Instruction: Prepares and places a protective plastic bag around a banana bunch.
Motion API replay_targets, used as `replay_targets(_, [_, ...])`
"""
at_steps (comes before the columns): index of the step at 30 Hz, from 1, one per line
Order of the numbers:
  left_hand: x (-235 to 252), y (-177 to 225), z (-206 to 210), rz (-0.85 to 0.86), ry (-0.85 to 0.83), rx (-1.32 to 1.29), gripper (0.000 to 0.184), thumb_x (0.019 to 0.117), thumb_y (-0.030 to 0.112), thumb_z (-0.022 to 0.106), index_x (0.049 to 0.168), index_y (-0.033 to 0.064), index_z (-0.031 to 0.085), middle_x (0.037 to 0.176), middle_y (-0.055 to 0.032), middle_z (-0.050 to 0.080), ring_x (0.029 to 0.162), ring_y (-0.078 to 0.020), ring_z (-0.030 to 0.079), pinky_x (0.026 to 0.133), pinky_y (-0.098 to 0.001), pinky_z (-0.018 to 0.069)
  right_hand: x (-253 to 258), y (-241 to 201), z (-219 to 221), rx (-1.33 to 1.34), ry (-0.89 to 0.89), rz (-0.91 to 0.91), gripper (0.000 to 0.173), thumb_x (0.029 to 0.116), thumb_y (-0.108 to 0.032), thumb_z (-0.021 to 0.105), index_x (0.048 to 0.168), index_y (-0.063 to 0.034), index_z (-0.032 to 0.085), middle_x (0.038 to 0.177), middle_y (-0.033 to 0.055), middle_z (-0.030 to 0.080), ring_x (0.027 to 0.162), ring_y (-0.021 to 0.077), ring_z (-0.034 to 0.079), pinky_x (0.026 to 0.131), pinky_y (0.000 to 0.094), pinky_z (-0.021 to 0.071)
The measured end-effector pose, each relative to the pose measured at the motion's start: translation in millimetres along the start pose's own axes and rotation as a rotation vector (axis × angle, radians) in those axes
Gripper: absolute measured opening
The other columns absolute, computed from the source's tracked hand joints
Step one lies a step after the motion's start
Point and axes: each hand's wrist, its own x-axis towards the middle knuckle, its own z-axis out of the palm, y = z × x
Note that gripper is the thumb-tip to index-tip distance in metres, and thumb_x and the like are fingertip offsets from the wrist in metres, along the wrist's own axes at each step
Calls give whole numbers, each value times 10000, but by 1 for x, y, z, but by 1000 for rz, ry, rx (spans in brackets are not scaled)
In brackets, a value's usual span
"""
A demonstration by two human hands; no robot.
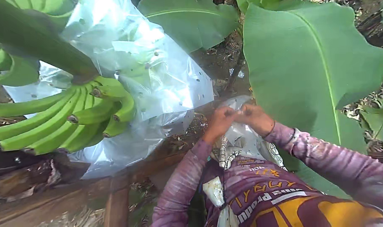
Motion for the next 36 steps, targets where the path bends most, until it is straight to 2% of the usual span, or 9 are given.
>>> replay_targets(4, [5, -12, 9, -29, -13, -161, 173, 1033, 155, 589, 919, 32, 631, 807, -51, 627, 672, -127, 602, 637, -294, 539, 1, 7, -7, 71, -72, 26, 231, 828, 31, 760, 777, -100, 576, 702, -7, 628, 632, 69, 594, 613, 257, 524])
replay_targets(10, [3, -29, 3, 69, 259, 181, 168, 1003, 146, 547, 951, 20, 644, 909, -115, 644, 731, -212, 634, 659, -424, 560, 10, 0, -24, 222, 138, 3, 204, 902, -17, 697, 835, -147, 555, 744, -21, 640, 610, 69, 592, 559, 257, 528])
replay_targets(13, [5, -54, -5, 181, 377, 441, 146, 945, 106, 592, 862, -7, 634, 878, -152, 641, 777, -272, 636, 698, -469, 542, 15, -29, -40, 55, 308, -104, 139, 909, -71, 701, 900, -129, 576, 809, -31, 664, 723, 83, 641, 689, 311, 580])
replay_targets(18, [-2, -117, -15, -375, 86, 652, 301, 996, 222, 561, 1044, -56, 667, 1018, -227, 685, 1007, -371, 668, 912, -563, 515, 43, -99, -123, -195, 647, -430, 219, 878, -158, 758, 931, -159, 546, 804, -99, 627, 710, 34, 633, 701, 271, 585])
replay_targets(21, [-12, -95, -5, -357, 28, 654, 304, 997, 247, 556, 1088, -18, 676, 1066, -212, 689, 1039, -362, 665, 932, -567, 506, 41, -105, -111, -420, 436, -361, 215, 882, -189, 768, 954, -79, 597, 790, -51, 612, 664, 32, 597, 663, 256, 559])
replay_targets(25, [-19, -45, -6, 239, 495, 475, 405, 934, 269, 717, 1177, -48, 646, 1084, -215, 684, 950, -312, 695, 839, -480, 589, 43, -117, -80, -599, 73, -355, 178, 881, -168, 763, 918, -53, 632, 756, -7, 627, 629, 50, 591, 609, 261, 541])
replay_targets(28, [-10, 5, 5, 511, 602, 437, 621, 855, 297, 814, 1316, -45, 578, 1253, -234, 640, 1136, -331, 650, 948, -467, 559, 35, -136, -50, -666, -165, -389, 142, 861, -137, 759, 879, -48, 650, 736, 19, 634, 625, 83, 597, 594, 295, 536])
replay_targets(30, [1, 19, 12, 485, 596, 505, 657, 874, 273, 800, 1407, 3, 526, 1318, -232, 611, 1215, -369, 604, 1018, -510, 512, 28, -150, -37, -744, -298, -404, 122, 860, -151, 749, 864, -67, 661, 712, 21, 629, 612, 106, 595, 567, 322, 523])
replay_targets(36, [-9, -10, 1, 300, 466, 394, 243, 1014, 79, 558, 1194, 4, 701, 1136, -160, 707, 1041, -274, 696, 919, -460, 575, 44, -180, -80, -1151, -375, -730, 73, 854, -137, 657, 901, -85, 676, 733, 35, 643, 597, 187, 614, 528, 442, 534])
